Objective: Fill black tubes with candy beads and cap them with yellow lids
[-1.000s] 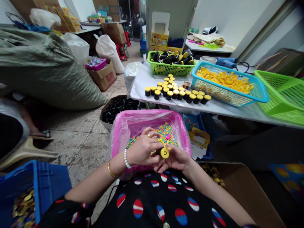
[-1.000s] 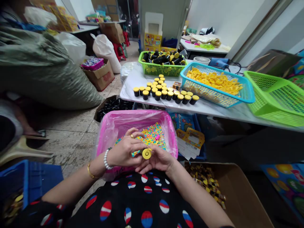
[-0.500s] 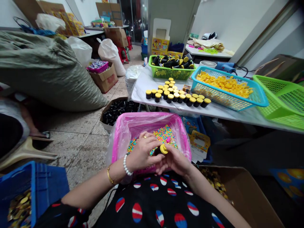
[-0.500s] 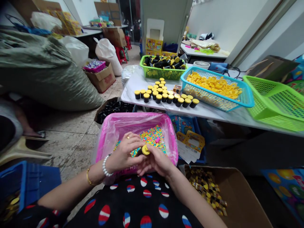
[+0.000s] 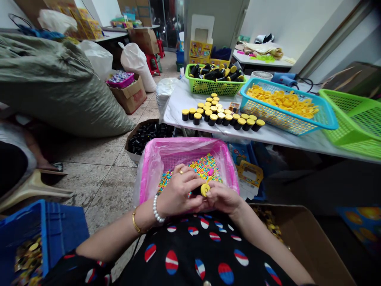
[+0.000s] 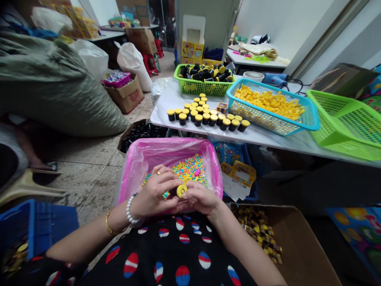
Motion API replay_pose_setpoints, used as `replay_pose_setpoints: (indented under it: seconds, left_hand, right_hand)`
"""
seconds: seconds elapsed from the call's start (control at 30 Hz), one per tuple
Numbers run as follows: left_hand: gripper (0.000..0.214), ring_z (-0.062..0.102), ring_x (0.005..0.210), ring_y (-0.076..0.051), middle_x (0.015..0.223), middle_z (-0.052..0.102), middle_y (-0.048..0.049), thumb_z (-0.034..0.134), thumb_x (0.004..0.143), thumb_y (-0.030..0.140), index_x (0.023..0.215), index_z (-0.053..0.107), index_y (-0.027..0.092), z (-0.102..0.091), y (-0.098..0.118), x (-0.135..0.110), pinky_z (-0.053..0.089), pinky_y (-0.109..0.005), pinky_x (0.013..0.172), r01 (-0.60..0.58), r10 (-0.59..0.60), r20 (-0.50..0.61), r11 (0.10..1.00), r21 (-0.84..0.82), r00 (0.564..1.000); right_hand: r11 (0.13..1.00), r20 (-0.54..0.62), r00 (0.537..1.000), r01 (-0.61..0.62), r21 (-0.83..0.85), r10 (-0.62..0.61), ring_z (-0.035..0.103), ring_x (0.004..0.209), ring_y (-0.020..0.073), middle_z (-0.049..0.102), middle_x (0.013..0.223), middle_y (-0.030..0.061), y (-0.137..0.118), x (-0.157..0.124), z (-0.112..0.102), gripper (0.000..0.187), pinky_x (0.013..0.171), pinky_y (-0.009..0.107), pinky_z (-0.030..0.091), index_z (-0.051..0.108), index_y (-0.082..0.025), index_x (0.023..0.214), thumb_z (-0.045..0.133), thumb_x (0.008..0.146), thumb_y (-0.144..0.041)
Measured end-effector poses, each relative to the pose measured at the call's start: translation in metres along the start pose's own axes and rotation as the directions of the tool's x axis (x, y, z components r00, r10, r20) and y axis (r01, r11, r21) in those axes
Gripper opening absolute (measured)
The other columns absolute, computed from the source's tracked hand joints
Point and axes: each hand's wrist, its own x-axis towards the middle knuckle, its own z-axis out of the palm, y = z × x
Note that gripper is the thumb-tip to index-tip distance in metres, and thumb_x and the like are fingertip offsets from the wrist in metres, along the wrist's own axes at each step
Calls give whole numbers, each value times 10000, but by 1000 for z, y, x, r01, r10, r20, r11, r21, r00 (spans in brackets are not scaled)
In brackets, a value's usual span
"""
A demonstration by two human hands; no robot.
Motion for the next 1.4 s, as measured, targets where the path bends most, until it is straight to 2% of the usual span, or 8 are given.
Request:
replay_pose_setpoints:
  seconds: [0.23, 0.5, 0.67, 0.87, 1.03, 1.2, 1.3, 1.4]
  left_hand:
    - [263, 568, 901, -210, 932, 701, -43, 620, 765, 251, 1023, 666, 219, -3, 0, -1, 359, -418, 900, -45, 44, -21, 998, -44, 999]
    - [265, 576, 892, -187, 911, 704, -8, 606, 798, 273, 1055, 668, 271, 0, 3, -4, 356, -390, 908, -89, 93, 41, 992, -86, 995]
    - [223, 554, 785, -180, 803, 670, -30, 595, 820, 317, 1001, 675, 214, -2, 1, -4, 385, -370, 818, -49, 50, 18, 998, -38, 999]
    - [238, 548, 811, -191, 835, 666, -39, 579, 823, 286, 1030, 656, 198, 0, 8, -3, 393, -378, 828, -50, 50, 8, 999, -14, 999]
    - [186, 564, 863, -215, 894, 671, -69, 571, 825, 250, 982, 636, 176, 13, 4, -6, 417, -403, 853, 63, -63, -16, 998, 5, 998]
    - [217, 588, 882, -194, 958, 674, -67, 580, 801, 198, 1015, 612, 179, -25, -41, 15, 465, -338, 781, 180, -181, -91, 983, -25, 979]
    - [267, 613, 829, -174, 978, 697, -66, 617, 800, 291, 1044, 641, 184, -57, -95, 54, 471, -307, 754, 368, -346, -287, 930, 24, 893]
    - [288, 624, 775, -171, 902, 724, -72, 615, 798, 295, 1038, 684, 150, -70, -148, 98, 463, -286, 756, 546, -496, -332, 834, 73, 802]
  right_hand:
    - [995, 63, 994, -92, 43, 89, 686, 798, 253, 703, 803, 109, -7, -1, -12, 554, 809, 548, 518, 622, -113, 919, 542, 803, -650]
    - [973, -16, 991, -131, -190, 130, 659, 624, 175, 684, 704, 53, -7, 1, -5, 416, 667, 324, 550, 696, -87, 862, 799, 636, -422]
    - [865, -165, 967, 89, -494, -194, 600, 783, 142, 659, 830, 25, -5, -5, 6, 321, 735, 251, 483, 691, -154, 1056, 605, 861, -394]
    - [781, -105, 976, 85, -618, -189, 570, 846, 161, 632, 941, 41, -10, -16, 25, 375, 785, 287, 464, 632, -186, 1176, 498, 928, -435]
    - [629, -231, 882, 90, -772, -410, 569, 792, 168, 632, 876, 43, -1, 3, 24, 399, 748, 291, 473, 652, -176, 1087, 446, 939, -484]
    - [763, -360, 839, 98, -639, -409, 596, 660, 145, 638, 901, 62, -13, 6, -1, 494, 574, 273, 503, 562, -183, 1185, 547, 858, -553]
    - [697, -438, 729, 73, -714, -525, 585, 657, 148, 653, 896, 76, -27, -3, -13, 488, 508, 247, 465, 605, -166, 1109, 614, 806, -548]
    - [581, -427, 706, -27, -814, -565, 595, 651, 172, 680, 846, 67, -29, -7, -20, 426, 555, 286, 485, 657, -178, 1051, 639, 794, -517]
